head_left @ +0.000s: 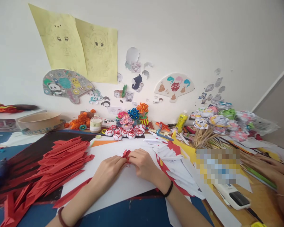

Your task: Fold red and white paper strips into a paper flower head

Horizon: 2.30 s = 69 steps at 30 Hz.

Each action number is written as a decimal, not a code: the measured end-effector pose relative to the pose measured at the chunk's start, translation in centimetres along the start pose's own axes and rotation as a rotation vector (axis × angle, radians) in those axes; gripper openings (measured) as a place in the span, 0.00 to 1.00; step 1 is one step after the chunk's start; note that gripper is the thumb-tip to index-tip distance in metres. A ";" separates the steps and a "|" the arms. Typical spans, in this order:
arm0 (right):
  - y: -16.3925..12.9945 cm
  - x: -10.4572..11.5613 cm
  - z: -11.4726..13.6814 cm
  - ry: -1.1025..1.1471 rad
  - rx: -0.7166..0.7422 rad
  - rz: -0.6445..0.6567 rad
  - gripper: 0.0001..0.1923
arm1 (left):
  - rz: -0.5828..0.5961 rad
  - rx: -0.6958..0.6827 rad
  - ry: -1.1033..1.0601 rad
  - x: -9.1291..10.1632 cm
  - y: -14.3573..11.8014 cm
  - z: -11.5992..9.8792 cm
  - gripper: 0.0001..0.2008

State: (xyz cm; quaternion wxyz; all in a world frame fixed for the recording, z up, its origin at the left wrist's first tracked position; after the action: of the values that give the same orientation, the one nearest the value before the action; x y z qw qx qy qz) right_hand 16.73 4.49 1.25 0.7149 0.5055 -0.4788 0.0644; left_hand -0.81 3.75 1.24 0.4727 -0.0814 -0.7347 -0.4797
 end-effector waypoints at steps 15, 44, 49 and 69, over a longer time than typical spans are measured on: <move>-0.1 0.1 0.0 0.056 -0.123 -0.132 0.10 | -0.036 0.060 0.039 0.1 0.5 -0.6 0.11; 0.2 0.3 -0.2 0.323 -0.270 -0.198 0.13 | -0.059 0.139 -0.130 0.6 0.8 -1.1 0.07; 0.2 0.2 -0.1 0.282 -0.364 -0.174 0.11 | -0.061 0.213 -0.132 0.4 0.7 -1.3 0.09; -0.2 -1.2 1.8 -0.108 -0.087 -0.173 0.11 | -0.169 0.420 -0.043 1.0 0.9 -0.5 0.06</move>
State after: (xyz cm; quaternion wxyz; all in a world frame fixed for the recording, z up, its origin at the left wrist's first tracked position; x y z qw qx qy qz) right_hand 15.10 3.41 0.25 0.7120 0.5163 -0.4738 -0.0457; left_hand -0.55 3.49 2.63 0.4218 0.0707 -0.8325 -0.3522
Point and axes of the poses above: each hand's wrist, its own y-axis towards the middle knuckle, its own x-axis out of the back of the hand, z = x × y, the point moved 2 cm from there along y, towards the middle knuckle, and after that the axes turned 8 degrees about -z, right-handed, at the moved point
